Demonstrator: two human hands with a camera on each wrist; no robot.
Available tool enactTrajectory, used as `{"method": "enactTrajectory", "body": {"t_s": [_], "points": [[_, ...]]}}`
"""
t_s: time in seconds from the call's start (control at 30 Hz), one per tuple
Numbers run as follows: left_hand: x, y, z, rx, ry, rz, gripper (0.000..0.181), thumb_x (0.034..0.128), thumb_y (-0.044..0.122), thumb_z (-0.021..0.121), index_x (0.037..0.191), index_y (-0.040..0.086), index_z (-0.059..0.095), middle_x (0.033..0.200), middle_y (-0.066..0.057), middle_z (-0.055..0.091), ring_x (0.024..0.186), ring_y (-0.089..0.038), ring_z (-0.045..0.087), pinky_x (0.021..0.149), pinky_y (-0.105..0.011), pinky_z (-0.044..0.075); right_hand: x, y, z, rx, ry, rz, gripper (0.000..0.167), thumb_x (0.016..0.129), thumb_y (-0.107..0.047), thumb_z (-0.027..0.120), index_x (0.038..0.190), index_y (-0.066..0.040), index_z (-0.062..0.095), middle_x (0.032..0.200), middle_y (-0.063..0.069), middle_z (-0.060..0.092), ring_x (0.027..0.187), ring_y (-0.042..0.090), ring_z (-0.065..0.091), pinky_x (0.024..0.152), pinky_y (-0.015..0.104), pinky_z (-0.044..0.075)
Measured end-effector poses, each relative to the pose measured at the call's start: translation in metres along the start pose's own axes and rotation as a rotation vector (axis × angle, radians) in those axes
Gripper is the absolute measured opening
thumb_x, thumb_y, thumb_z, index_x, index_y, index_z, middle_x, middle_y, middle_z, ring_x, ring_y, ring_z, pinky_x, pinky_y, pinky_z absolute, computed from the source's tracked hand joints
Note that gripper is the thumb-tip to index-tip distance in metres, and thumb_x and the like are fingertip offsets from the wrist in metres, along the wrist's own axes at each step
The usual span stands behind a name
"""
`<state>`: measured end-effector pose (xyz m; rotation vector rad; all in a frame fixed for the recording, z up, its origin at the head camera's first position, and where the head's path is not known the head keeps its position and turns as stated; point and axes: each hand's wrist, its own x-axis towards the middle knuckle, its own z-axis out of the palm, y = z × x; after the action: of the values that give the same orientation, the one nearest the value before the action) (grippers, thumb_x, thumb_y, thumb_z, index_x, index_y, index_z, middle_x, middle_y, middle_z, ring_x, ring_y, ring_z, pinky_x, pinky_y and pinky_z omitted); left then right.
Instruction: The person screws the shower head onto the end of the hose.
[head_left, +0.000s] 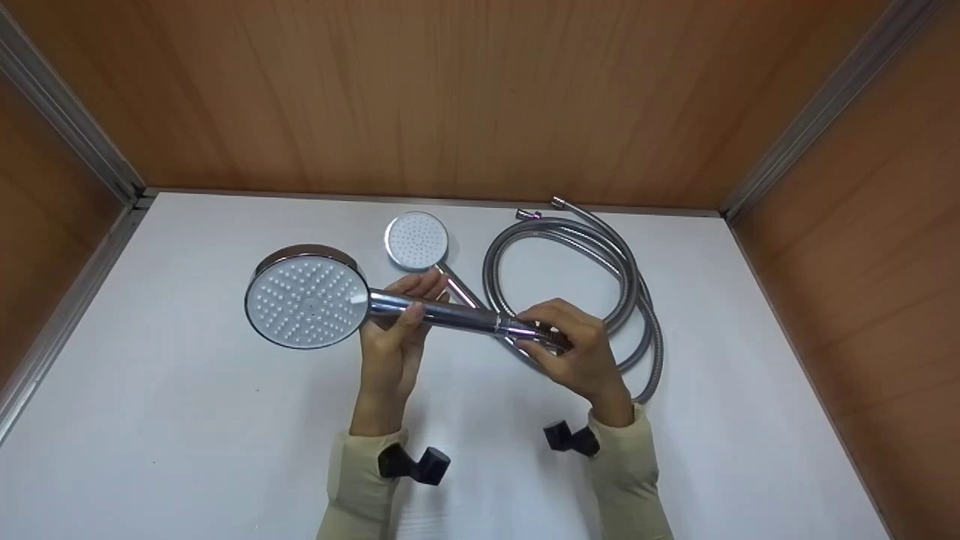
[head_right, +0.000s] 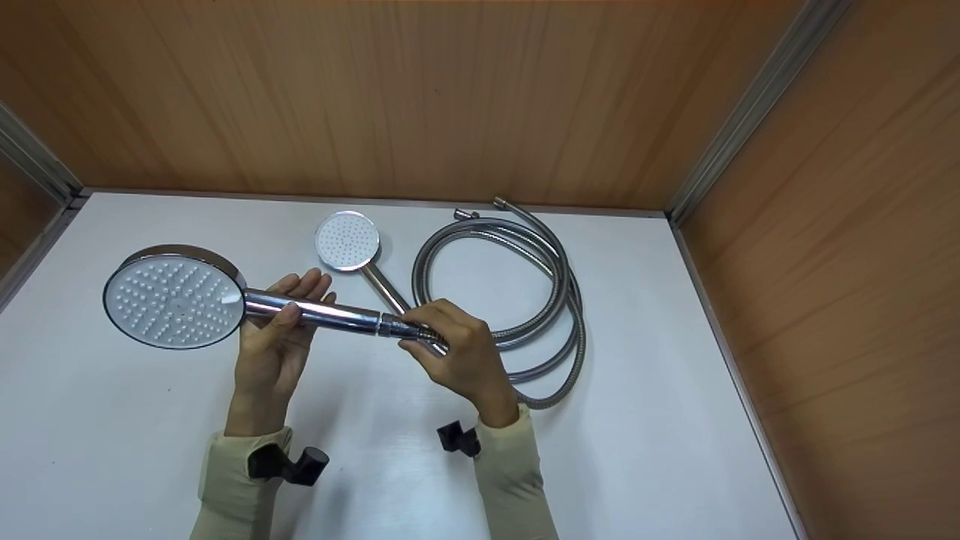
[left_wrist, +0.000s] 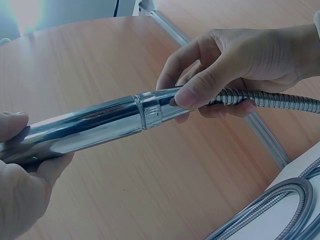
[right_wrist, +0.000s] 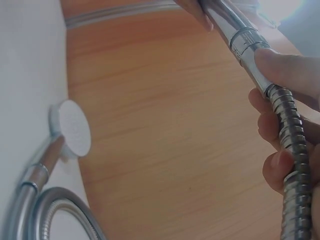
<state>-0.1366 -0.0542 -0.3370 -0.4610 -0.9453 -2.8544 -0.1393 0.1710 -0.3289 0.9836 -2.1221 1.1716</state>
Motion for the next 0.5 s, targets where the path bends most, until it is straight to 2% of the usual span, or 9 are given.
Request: {"method": "enactTrajectory", "body": {"t_s": [0.23,0.5], "points": [[0.0005,-0.0002,-0.0003,-0.008,0.005,-0.006,0.025,0.0875,-0.003,0.061,0.111,0.006,0.06,0.113,-0.008,0.07,0.111,-0.022,0.064,0.107,-0.038,0.048,-0.0002,0.0005,0.0004,-0.005,-0.005,-0.003,0.029,0.069,0.005,0.078,0.095,-0.001,0.067,0.085,0.011,0.068,0.064,0.013,0.056,0.047,0.016,0.047],[0.0008,0.0001,-0.0008,0.013,0.003,0.002,0.024,0.0881,-0.004,0.06,0.111,0.006,0.06,0.113,-0.008,0.07,0.112,-0.022,0.064,0.106,-0.038,0.048,-0.0005,0.0012,0.0006,-0.007,-0.012,0.001,0.03,0.069,0.004,0.079,0.096,-0.001,0.067,0.087,0.011,0.068,0.065,0.014,0.055,0.047,0.015,0.044]]}}
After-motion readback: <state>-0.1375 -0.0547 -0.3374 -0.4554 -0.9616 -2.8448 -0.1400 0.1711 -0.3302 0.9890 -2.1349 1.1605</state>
